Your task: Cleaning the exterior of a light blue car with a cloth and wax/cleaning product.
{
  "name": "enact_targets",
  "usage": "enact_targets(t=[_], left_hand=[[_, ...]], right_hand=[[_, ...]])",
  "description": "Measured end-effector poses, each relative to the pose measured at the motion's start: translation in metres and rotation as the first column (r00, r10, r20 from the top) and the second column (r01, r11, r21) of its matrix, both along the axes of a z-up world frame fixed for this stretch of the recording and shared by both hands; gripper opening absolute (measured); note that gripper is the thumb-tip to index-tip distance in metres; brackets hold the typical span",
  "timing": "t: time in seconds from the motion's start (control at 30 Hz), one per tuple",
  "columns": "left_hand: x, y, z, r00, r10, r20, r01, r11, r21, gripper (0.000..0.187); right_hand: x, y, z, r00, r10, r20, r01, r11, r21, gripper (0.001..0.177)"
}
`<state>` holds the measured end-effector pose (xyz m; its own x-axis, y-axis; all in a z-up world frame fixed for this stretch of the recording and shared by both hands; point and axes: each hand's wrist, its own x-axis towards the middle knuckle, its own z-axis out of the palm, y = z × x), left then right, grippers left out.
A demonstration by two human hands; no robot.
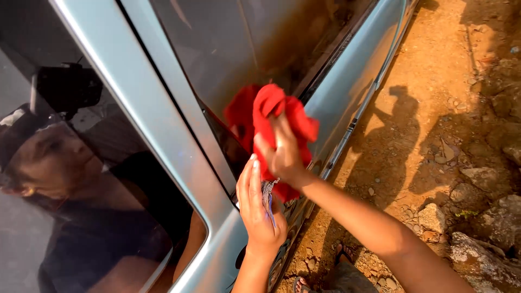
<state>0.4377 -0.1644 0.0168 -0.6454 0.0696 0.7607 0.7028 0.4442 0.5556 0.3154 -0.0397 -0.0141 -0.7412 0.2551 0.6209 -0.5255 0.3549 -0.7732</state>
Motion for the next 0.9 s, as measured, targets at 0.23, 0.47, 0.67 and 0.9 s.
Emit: enact_targets(t=[0.23, 0.47, 0.67, 0.9], left_hand=[[-0.045, 0.047, 0.01, 0.999, -0.042, -0.024, 0.042, 0.999, 0.013, 0.077], [-0.115, 0.107, 0.008, 0.991, -0.056, 0.118, 0.063, 0.996, -0.06, 0.073], [-0.16, 0.134, 0.048, 0.988, -0.002, 0.155, 0.024, 0.989, -0.144, 0.076], [-0.2, 0.165, 0.081, 0.991, -0.021, -0.129, 0.005, 0.993, -0.121, 0.067]], right_hand=[[-0.064, 0.044, -0.018, 0.998, -0.008, -0.064, 0.02, 0.981, 0.195, 0.057], [-0.292, 0.259, -0.053, 0.942, -0.332, -0.053, 0.33, 0.943, -0.047, 0.057], [-0.273, 0.221, -0.001, 0.958, -0.245, -0.147, 0.188, 0.927, -0.324, 0.053], [-0.186, 0.151, 0.036, 0.935, 0.114, -0.336, -0.064, 0.986, 0.157, 0.032]])
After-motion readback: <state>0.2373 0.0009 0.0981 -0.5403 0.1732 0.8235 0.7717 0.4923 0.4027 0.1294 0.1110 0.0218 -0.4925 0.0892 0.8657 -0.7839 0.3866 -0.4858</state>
